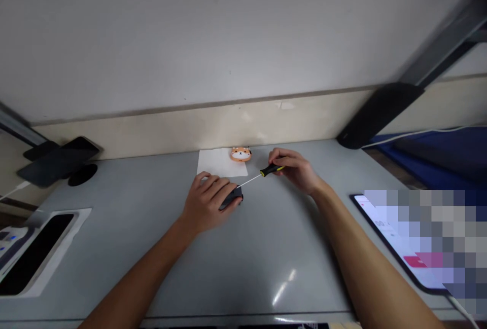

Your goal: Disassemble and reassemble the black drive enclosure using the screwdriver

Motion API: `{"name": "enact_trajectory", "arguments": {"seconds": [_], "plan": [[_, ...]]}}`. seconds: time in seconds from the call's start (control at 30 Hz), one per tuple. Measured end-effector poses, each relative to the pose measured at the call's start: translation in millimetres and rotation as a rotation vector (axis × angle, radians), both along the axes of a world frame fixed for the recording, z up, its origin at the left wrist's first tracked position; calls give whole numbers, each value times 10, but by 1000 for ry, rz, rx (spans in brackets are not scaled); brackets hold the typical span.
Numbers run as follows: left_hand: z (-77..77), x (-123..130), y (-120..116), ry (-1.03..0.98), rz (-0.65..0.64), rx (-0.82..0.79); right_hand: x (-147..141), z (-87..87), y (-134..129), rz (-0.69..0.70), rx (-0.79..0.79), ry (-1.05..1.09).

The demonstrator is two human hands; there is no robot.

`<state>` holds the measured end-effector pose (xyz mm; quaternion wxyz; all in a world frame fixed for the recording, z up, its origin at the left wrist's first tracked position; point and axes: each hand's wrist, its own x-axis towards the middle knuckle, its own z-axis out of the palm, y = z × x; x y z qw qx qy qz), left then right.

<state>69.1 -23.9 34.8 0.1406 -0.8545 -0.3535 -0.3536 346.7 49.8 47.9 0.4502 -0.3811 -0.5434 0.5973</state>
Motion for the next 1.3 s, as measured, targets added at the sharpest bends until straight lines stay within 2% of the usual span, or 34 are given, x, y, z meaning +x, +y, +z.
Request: {"name": "enact_trajectory", "arguments": {"seconds": [0.13,0.3,0.5,0.83,0.97,1.13,1.23,1.3], "plan": [[-1,-27,9,64,-10,-24,66,-15,19,14,-29,7],[-21,-56,26,105,-43,-54,150,27,14,-69,-19,61],[-22,-59,32,63,-65,-112,140,103,-30,-132,23,103],[-23,-38,14,-50,-110,-177,98,126,-56,-199,61,124],[20,-142,-36,-118,-88,-335,82,130,-59,-217,46,118],[105,-413,-27,-197,-94,-735,42,78,7,-378,64,141],[40,-494,54,-325,-85,-854,35,62,65,-524,87,147],[-46,-483,103,-453,-67,-890,25,75,71,-624,138,58]]}}
